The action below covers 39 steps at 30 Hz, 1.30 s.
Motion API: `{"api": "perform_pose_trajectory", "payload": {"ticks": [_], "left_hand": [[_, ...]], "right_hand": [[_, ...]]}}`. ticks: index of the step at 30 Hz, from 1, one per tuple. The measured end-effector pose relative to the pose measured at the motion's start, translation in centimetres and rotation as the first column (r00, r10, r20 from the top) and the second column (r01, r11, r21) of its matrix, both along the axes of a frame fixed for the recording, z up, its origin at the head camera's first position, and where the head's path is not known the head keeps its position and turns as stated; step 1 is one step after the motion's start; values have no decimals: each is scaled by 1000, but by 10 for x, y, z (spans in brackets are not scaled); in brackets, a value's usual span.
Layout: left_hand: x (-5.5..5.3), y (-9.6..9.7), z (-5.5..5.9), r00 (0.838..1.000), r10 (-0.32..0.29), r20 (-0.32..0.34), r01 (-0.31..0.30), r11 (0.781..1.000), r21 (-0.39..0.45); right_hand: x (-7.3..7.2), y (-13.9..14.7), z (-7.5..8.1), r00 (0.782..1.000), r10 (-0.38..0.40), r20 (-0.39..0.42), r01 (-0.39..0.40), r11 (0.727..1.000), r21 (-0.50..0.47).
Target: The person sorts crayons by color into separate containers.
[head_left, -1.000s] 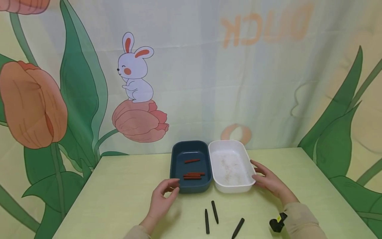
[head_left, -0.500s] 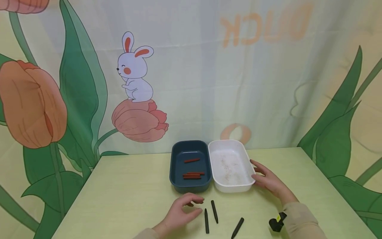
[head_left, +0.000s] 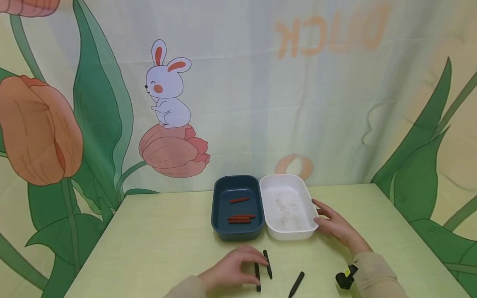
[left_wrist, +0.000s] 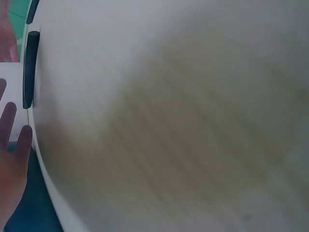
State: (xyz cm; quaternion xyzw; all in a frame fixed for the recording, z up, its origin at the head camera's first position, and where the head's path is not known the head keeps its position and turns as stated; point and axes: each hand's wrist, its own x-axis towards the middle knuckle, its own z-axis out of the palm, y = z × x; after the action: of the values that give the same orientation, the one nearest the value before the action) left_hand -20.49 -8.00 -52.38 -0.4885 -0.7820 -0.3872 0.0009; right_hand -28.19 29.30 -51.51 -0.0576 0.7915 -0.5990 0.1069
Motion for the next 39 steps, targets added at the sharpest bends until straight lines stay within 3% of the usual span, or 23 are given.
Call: {"api": "perform_pose_trajectory", "payload": {"ticks": [14,24,31,39], "left_hand": [[-13,-1,-6,997,-78,1,78,994,-73],[-18,0,-10,993,-64,96,74,992,-107],[-21,1,-10,994,-85,61,93,985,-142],[-23,3,-11,994,-83,74,93,985,-147]], "right_hand": [[0,1,0,1000,17,-6,-17,1000,-19],[1,0,1,1000,10,-2,-10,1000,-14],[1,0,1,1000,13,2,-12,1000,-18],[0,1,1,1000,4,4,-4,1000,-9]]}}
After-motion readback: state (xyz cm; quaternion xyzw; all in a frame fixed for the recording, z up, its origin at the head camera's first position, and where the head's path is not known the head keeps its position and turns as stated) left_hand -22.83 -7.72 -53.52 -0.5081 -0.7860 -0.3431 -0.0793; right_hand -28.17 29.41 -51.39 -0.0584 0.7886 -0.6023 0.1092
